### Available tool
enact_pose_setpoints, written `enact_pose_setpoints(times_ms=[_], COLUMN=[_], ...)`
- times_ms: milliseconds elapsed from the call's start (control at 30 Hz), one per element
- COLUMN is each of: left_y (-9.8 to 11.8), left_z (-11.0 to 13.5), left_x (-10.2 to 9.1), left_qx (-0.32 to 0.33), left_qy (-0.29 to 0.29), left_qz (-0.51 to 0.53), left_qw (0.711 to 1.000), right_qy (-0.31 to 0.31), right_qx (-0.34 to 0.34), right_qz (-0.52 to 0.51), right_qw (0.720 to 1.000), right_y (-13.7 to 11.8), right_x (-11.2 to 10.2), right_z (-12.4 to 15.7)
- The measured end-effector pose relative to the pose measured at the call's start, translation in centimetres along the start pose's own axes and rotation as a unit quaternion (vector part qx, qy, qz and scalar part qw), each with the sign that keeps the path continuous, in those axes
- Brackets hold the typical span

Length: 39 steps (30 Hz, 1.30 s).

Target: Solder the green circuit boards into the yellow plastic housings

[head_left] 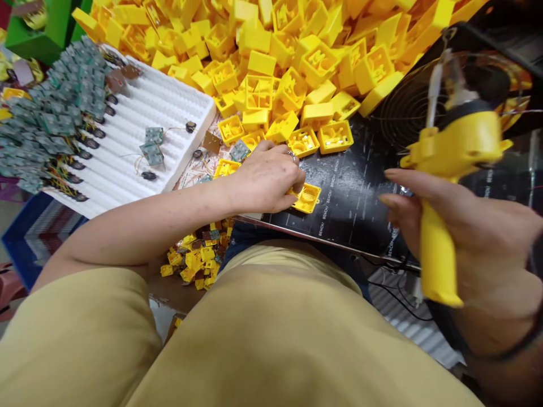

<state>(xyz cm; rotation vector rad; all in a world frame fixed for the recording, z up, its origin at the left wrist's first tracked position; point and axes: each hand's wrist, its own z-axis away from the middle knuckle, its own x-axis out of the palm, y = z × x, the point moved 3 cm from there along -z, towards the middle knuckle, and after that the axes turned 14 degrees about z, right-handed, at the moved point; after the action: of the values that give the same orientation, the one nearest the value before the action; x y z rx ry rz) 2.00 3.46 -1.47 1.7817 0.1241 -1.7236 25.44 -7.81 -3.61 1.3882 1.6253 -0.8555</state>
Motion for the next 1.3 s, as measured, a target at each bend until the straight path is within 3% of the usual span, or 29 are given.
enact_pose_setpoints(times_ms=[167,300,367,500,600,700,767,933,1133,1300], left_y=[-0.4,-0.7,-1.1,-1.5,-0.5,1.3,2.3,2.4,4.1,4.9], left_z=[-2.6,-4.8,-5.1,-5.0,-5.1,-5.3,-5.7,-6.8,-5.7,-2.9], left_x=[-1.7,-1.5,-1.3,-1.5,-1.7,-1.1,-0.4,0.0,1.0,2.8], left_qx=[-0.026,-0.063,-0.035,0.041,-0.032,-0.135,-0.141,-0.115,0.024,0.053], left_qy=[0.079,-0.006,-0.049,-0.086,-0.039,-0.018,-0.016,-0.023,-0.109,-0.062], left_qz=[-0.076,-0.143,-0.137,-0.105,-0.098,-0.084,-0.072,-0.06,-0.006,0.031], left_qw=[0.994,0.988,0.989,0.99,0.994,0.987,0.987,0.991,0.994,0.996], right_qy=[0.0,-0.025,-0.019,0.023,0.036,0.017,0.003,0.016,0.046,0.037], right_qx=[-0.118,-0.17,-0.186,-0.165,-0.154,-0.21,-0.252,-0.226,-0.148,-0.161], right_qz=[0.045,0.048,0.048,0.059,0.05,-0.014,-0.041,0.029,0.095,0.028], right_qw=[0.992,0.984,0.981,0.984,0.986,0.977,0.967,0.973,0.983,0.986], right_y=[-1.0,-1.1,-1.1,-1.3,-1.2,-0.5,-0.1,-0.1,0.1,0.3], right_x=[3.6,6.0,5.5,1.9,0.1,0.6,1.4,0.9,-1.5,-0.5], right_z=[-6.1,-8.9,-8.2,-4.6,-3.0,-3.0,-3.2,-2.3,0.6,1.9])
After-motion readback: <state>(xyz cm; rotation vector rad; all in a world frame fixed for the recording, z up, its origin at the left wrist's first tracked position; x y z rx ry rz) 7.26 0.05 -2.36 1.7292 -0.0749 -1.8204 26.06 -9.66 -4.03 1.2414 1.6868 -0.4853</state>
